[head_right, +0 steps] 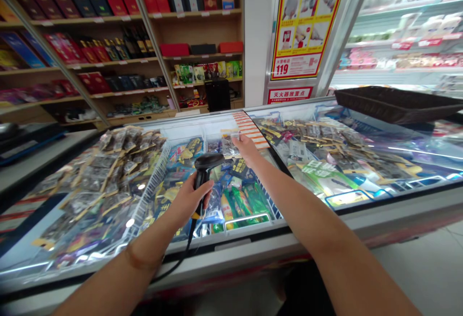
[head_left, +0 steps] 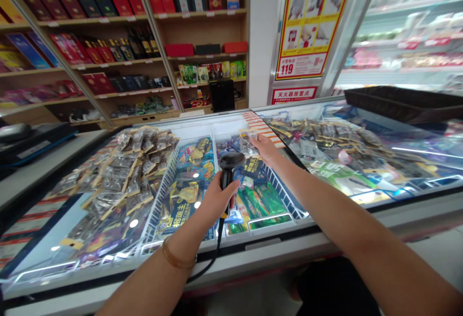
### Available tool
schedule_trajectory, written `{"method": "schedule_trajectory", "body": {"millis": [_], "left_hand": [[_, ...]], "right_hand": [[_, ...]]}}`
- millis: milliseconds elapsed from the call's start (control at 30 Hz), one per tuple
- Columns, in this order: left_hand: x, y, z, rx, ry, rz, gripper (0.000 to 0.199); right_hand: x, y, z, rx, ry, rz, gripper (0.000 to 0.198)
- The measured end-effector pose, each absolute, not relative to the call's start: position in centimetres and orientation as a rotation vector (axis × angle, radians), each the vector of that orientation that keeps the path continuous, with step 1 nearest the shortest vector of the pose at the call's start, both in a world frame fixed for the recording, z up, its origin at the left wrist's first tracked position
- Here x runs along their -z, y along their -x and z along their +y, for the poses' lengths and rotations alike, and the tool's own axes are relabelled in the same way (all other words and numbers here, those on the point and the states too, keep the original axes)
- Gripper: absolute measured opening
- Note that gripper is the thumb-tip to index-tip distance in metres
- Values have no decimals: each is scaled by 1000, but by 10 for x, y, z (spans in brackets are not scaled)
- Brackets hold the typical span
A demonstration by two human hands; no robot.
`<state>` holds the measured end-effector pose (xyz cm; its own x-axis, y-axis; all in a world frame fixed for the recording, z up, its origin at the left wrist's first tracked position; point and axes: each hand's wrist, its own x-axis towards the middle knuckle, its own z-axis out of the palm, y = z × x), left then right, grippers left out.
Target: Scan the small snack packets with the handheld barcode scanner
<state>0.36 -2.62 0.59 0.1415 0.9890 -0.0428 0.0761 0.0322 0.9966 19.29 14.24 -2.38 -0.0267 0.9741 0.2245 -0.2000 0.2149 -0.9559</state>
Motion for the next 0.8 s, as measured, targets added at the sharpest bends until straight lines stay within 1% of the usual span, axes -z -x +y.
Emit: {"method": "schedule_trajectory", "body": {"millis": [100,200,367,533,800], "left_hand": [[-8,-4,-29,-1020,-1322,1161,40],[-8,-4,-31,-1019,-1346,1156,40],[-8,-5,-32,-1016,-1351,1159,39],[-12,-6,-33,-970,-1398,1175,38],[-17,-8,-35,-937,-1423,1179,43]], "right_hand": [[26,-191,144,-1011,906,-1251,45],[21,-194,140,-979,869,-1426,38],[12,-200,132,-915,1107,-1547,31],[14,-194,130,-1102,1102,-1429,35],[12,-193,132,-1195,1006,-1270,35]]}}
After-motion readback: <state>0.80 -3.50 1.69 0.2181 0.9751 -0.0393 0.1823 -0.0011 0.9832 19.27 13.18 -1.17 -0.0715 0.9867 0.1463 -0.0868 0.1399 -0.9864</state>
